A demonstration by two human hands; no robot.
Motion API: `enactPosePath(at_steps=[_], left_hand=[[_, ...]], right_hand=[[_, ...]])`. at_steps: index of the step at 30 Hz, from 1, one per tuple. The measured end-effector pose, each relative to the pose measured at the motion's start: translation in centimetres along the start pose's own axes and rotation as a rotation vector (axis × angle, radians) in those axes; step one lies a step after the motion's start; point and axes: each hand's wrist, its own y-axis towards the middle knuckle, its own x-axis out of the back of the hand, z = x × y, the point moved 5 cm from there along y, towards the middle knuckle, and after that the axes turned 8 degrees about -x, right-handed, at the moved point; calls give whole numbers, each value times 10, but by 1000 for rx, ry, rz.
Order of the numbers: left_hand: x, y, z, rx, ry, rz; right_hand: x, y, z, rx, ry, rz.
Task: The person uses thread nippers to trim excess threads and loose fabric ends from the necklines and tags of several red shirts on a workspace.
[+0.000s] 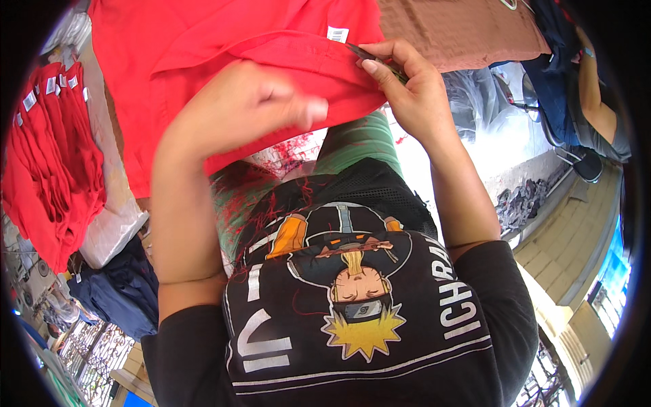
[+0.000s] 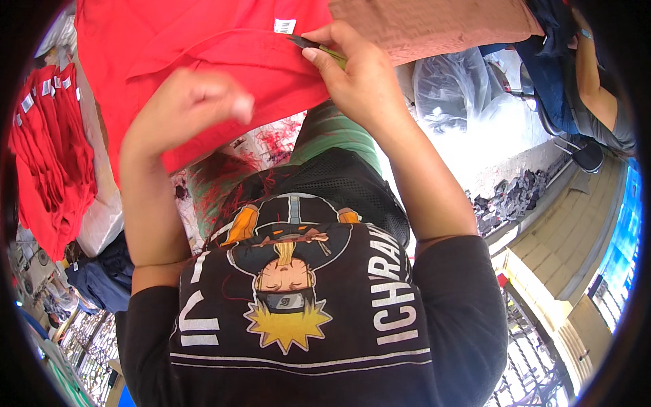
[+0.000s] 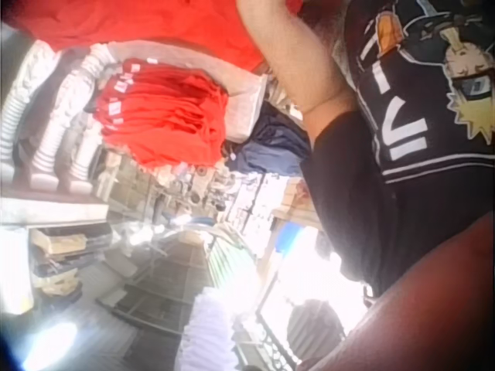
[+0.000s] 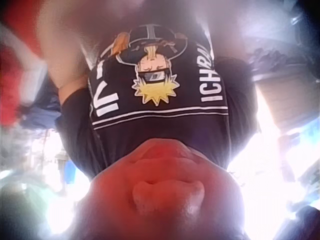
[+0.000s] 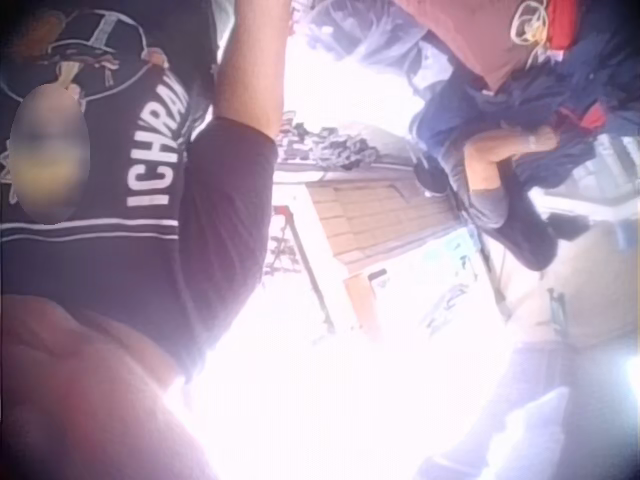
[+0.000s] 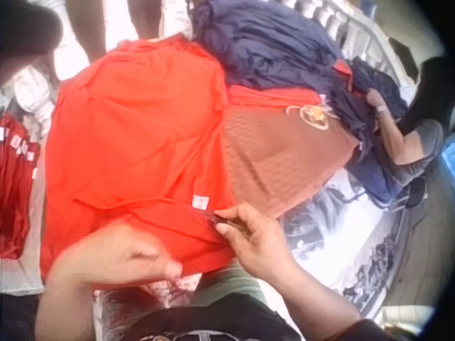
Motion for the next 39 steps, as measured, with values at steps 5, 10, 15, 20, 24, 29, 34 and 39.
enactPosePath(at_steps=[5, 10, 15, 20, 24, 29, 34, 39], left_hand=[[9, 2, -12, -151, 303, -528], [-16, 19, 3, -231, 605, -862], [-10, 24, 8, -223, 325, -850], [-17, 27, -2, -261, 613, -900], [-20, 29, -10, -256, 802, -856], [-22, 34, -10, -188, 822, -844], [-1, 33, 4, -101, 446, -748], [7, 36, 6, -8, 333, -638]], right_hand=[[-5, 1, 11, 58, -7, -24], [-13, 2, 10, 34, -5, -13], [-12, 3, 6, 40, -7, -24], [-13, 5, 2, 32, 15, -22], [-14, 6, 0, 24, 14, -24], [-14, 6, 2, 39, 13, -25], [-12, 6, 1, 28, 26, -21], [-12, 6, 2, 11, 22, -8]])
